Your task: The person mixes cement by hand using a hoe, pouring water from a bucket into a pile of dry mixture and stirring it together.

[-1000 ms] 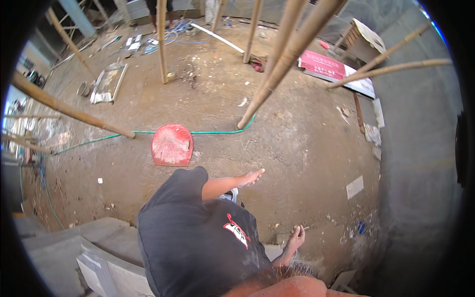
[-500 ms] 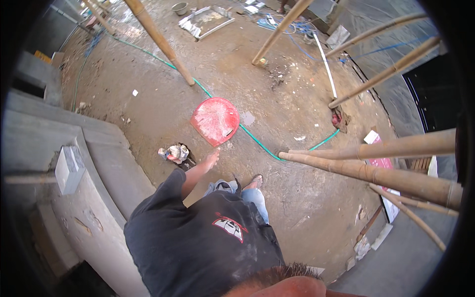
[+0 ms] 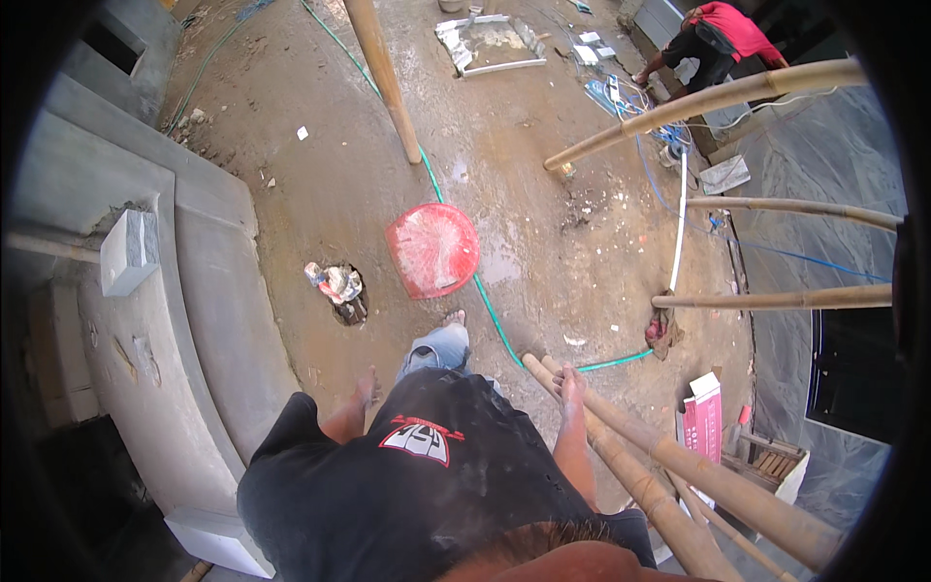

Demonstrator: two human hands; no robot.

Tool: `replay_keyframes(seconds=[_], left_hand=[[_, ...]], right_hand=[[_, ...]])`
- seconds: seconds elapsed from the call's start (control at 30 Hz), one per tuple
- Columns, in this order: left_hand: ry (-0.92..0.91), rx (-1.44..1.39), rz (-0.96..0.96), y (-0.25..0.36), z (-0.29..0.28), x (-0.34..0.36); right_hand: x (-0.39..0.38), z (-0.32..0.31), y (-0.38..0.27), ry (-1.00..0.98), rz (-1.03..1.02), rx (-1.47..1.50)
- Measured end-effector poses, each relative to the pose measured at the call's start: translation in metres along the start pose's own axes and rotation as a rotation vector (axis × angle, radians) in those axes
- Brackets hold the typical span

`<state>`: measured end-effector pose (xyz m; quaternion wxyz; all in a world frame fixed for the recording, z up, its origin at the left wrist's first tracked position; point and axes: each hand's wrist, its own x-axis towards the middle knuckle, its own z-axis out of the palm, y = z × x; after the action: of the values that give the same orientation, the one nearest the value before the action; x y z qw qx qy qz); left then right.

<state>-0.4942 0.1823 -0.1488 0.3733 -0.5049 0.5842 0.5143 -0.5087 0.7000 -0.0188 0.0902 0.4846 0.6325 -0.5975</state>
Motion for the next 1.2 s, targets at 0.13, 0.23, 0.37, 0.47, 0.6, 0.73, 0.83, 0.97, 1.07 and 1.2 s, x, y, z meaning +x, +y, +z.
replay_keyframes(seconds=[0.13,0.23,0.37,0.47,0.6,0.73,0.83,0.97,1.07,1.2], left_hand=[[-0.024,0.007,0.031,0.085,0.03,0.013],[-0.015,-0.184,0.232,0.216,0.072,-0.004],[-0.03,-0.327,0.359,0.344,0.087,-0.02],[0.04,-0.318,0.4,0.388,0.098,-0.026],[0.138,-0.289,0.272,0.398,0.114,0.011],[0.265,-0.535,0.045,0.37,0.185,0.007],[0.228,-0.575,-0.137,0.336,0.219,-0.023],[0.16,-0.618,-0.129,0.408,0.28,-0.025],[0.149,-0.665,-0.115,0.46,0.315,-0.01],[0.133,-0.681,-0.123,0.539,0.326,0.016]], right_hand=[[0.034,0.016,-0.029,0.042,0.093,0.023],[0.065,-0.001,-0.034,0.063,0.16,-0.014],[0.128,0.004,-0.072,0.047,0.335,-0.037],[0.156,0.027,-0.132,0.082,0.242,0.047],[0.285,0.042,-0.187,-0.133,0.211,0.073],[0.424,0.053,-0.277,-0.248,0.236,-0.203],[0.452,0.125,-0.417,-0.257,-0.135,-0.386],[0.582,0.174,-0.543,-0.306,-0.381,-0.483],[0.602,0.234,-0.641,-0.373,-0.345,-0.522],[0.616,0.314,-0.717,-0.383,-0.289,-0.431]])
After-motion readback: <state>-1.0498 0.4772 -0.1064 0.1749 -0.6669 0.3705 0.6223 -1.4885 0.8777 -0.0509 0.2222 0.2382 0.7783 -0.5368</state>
